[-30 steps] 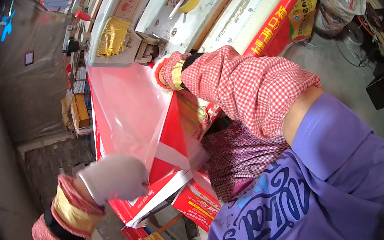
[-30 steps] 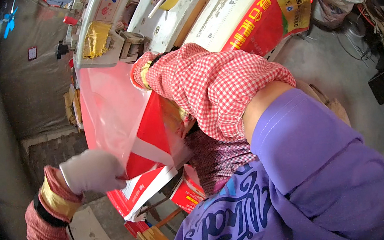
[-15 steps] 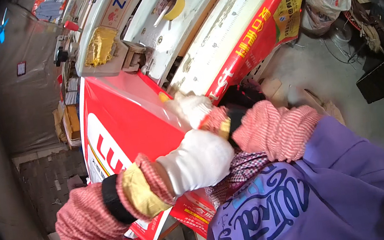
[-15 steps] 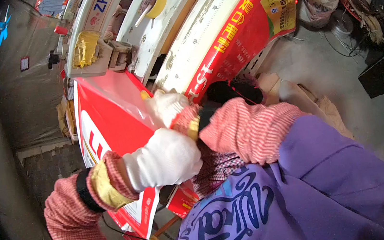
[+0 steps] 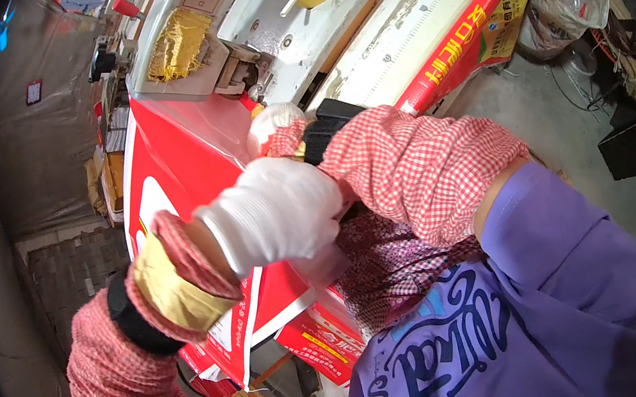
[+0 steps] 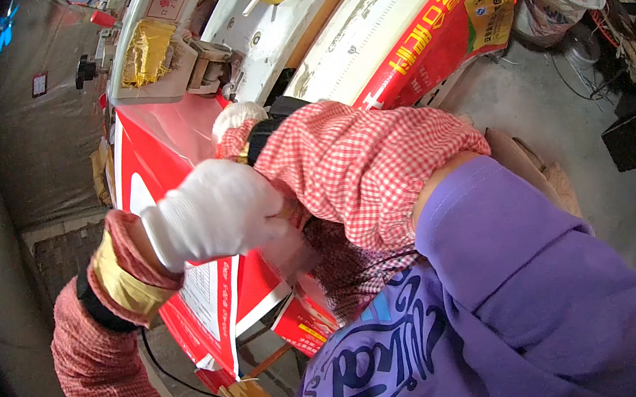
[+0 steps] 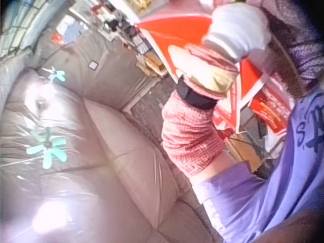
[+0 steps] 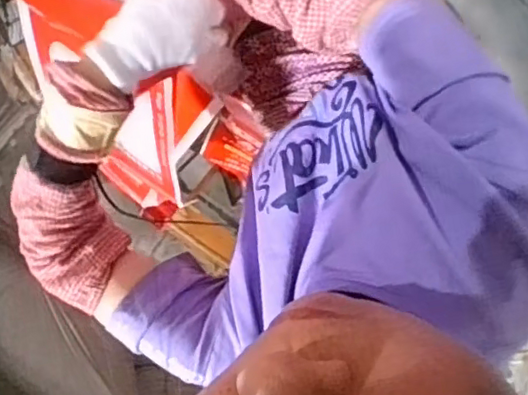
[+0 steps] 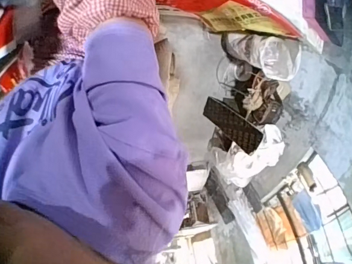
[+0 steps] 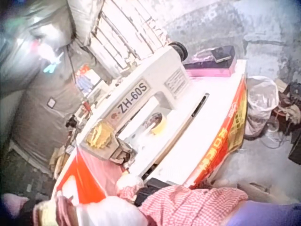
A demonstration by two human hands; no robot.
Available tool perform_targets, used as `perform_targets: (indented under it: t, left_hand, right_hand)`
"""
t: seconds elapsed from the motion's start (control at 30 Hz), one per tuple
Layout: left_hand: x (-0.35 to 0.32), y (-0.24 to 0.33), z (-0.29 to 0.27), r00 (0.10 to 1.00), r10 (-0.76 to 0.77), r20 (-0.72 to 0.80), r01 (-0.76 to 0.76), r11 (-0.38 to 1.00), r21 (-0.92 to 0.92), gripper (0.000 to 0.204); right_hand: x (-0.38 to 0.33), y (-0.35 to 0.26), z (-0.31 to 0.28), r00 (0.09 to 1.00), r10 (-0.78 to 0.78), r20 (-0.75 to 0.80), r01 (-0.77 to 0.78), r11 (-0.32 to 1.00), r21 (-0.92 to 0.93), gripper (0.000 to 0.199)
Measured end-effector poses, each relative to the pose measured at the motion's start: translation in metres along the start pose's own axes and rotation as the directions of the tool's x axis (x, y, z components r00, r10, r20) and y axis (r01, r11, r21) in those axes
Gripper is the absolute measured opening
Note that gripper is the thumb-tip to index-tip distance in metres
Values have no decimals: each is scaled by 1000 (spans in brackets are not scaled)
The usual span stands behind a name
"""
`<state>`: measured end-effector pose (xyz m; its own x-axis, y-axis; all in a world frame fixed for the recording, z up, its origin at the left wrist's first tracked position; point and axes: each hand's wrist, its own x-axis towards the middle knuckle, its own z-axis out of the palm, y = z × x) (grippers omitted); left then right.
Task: The recorder uses a heat-sealing machine to seal the edges of large plastic fertilizer bags.
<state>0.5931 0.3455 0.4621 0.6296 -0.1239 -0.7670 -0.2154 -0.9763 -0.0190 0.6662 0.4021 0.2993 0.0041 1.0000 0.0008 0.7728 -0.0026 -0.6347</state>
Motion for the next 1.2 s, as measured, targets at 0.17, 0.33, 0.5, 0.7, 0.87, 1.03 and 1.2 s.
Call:
perform_targets:
  t: [0.17, 0.33, 0.5, 0.7, 0.87, 1.03, 1.2]
  left_hand:
    - [-28, -16, -45, 902, -223, 369, 201, 975, 98, 42]
    - [-41, -21, -100, 656, -703, 274, 528, 687, 499, 36]
    - [-50, -14, -27, 947, 100, 304, -129, 989, 75, 19]
    - [-53, 4, 7, 965, 232, -125, -247, 962, -116, 12]
    - [-43, 20, 4, 981, 187, -54, -186, 982, 15, 11]
    - [-42, 24, 17, 968, 234, -90, -229, 972, 59, 11]
    - [-33, 24, 8, 935, 335, -116, -335, 942, 26, 16]
  right_hand:
    - [-16, -5, 16, 996, 35, -83, -37, 999, -12, 21]
    - [-32, -38, -1, 988, 97, -122, -115, 983, -146, 21]
    - [-48, -30, -10, 974, 143, -177, -163, 981, -102, 24]
    - [-40, 10, -11, 995, 94, -46, -93, 995, 21, 29]
    - [-37, 8, -15, 988, 156, -13, -150, 968, 202, 33]
    - [-36, -10, -21, 996, 76, -48, -74, 996, 50, 31]
    - [-31, -9, -13, 999, -12, -35, 9, 996, -88, 33]
